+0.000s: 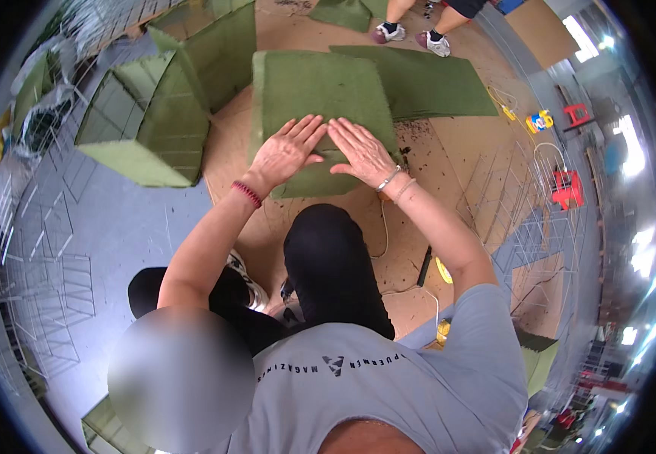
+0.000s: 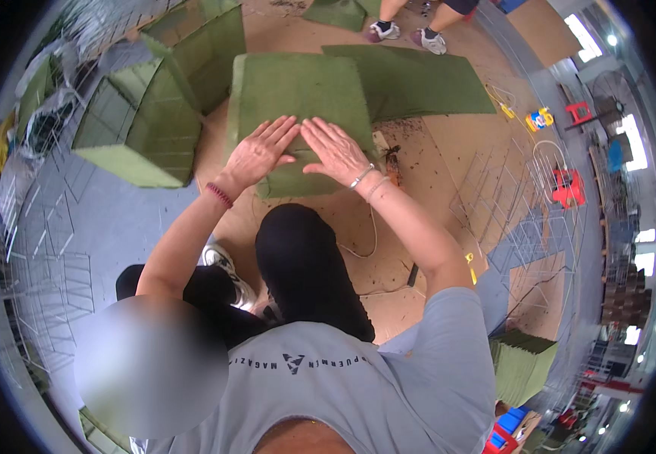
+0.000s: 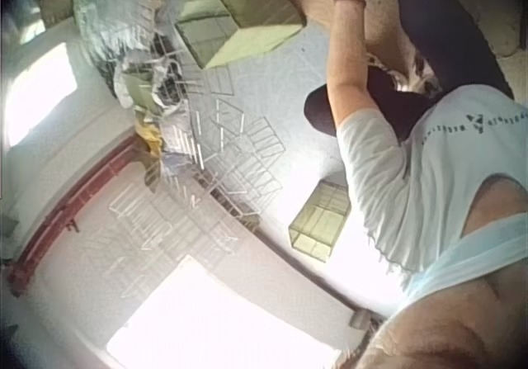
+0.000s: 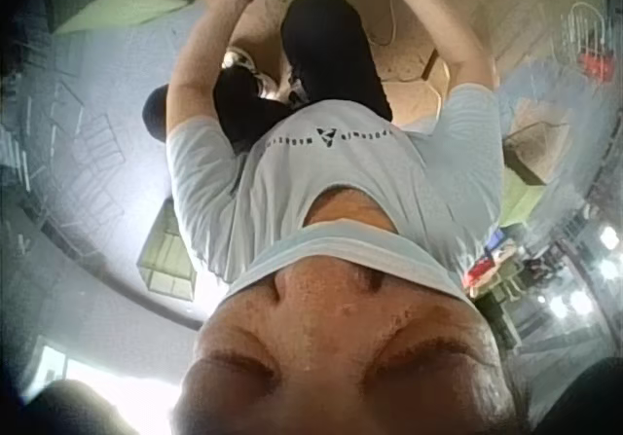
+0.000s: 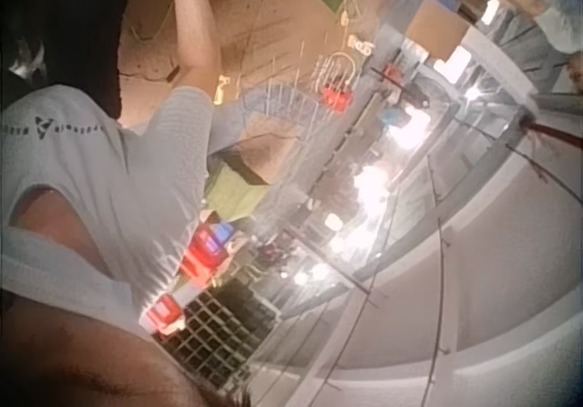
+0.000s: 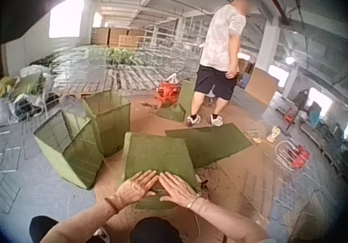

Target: Gluing green fabric panels onto wire storage frames using a hot glue gun.

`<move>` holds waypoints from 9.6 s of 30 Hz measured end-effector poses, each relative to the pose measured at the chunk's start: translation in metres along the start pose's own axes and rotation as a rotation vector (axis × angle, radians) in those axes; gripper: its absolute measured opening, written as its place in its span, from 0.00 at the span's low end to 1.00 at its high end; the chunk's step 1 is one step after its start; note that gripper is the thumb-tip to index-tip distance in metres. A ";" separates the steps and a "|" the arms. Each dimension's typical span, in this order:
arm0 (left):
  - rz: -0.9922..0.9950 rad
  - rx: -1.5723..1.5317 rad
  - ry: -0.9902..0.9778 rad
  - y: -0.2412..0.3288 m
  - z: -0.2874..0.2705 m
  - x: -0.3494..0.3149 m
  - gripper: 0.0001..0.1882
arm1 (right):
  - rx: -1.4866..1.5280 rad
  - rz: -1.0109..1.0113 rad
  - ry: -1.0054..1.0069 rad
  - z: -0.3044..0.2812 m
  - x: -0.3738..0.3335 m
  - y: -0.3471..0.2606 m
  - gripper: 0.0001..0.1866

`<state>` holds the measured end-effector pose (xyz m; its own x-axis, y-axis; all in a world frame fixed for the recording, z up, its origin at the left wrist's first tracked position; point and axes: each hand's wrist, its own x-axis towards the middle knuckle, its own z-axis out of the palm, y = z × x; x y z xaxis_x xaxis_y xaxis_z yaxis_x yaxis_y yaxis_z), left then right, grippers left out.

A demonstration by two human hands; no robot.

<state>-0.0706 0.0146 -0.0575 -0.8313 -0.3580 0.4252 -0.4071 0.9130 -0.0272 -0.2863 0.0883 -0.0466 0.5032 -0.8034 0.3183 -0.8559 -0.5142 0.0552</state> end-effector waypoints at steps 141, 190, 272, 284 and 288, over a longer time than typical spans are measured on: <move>-1.357 -1.548 0.570 -0.132 0.022 -0.041 0.08 | 1.821 1.002 0.714 0.092 0.006 -0.035 0.08; -1.385 -1.554 0.384 0.023 0.021 -0.014 0.26 | 1.774 1.009 0.510 0.077 0.026 -0.052 0.13; -1.379 -1.550 0.687 0.044 0.031 0.004 0.15 | 1.657 1.066 0.672 0.088 0.031 -0.055 0.12; -1.276 -1.480 0.755 0.051 0.032 -0.002 0.15 | 1.550 1.031 0.644 0.096 0.033 -0.057 0.12; -1.025 -1.492 -0.039 0.029 -0.002 -0.019 0.20 | 1.463 1.030 0.636 0.091 0.020 -0.042 0.17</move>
<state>-0.0660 0.0485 -0.0643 -0.5123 -0.8150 -0.2707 -0.0815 -0.2676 0.9601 -0.2294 0.0664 -0.1291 -0.4709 -0.8817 -0.0284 0.1776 -0.0632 -0.9821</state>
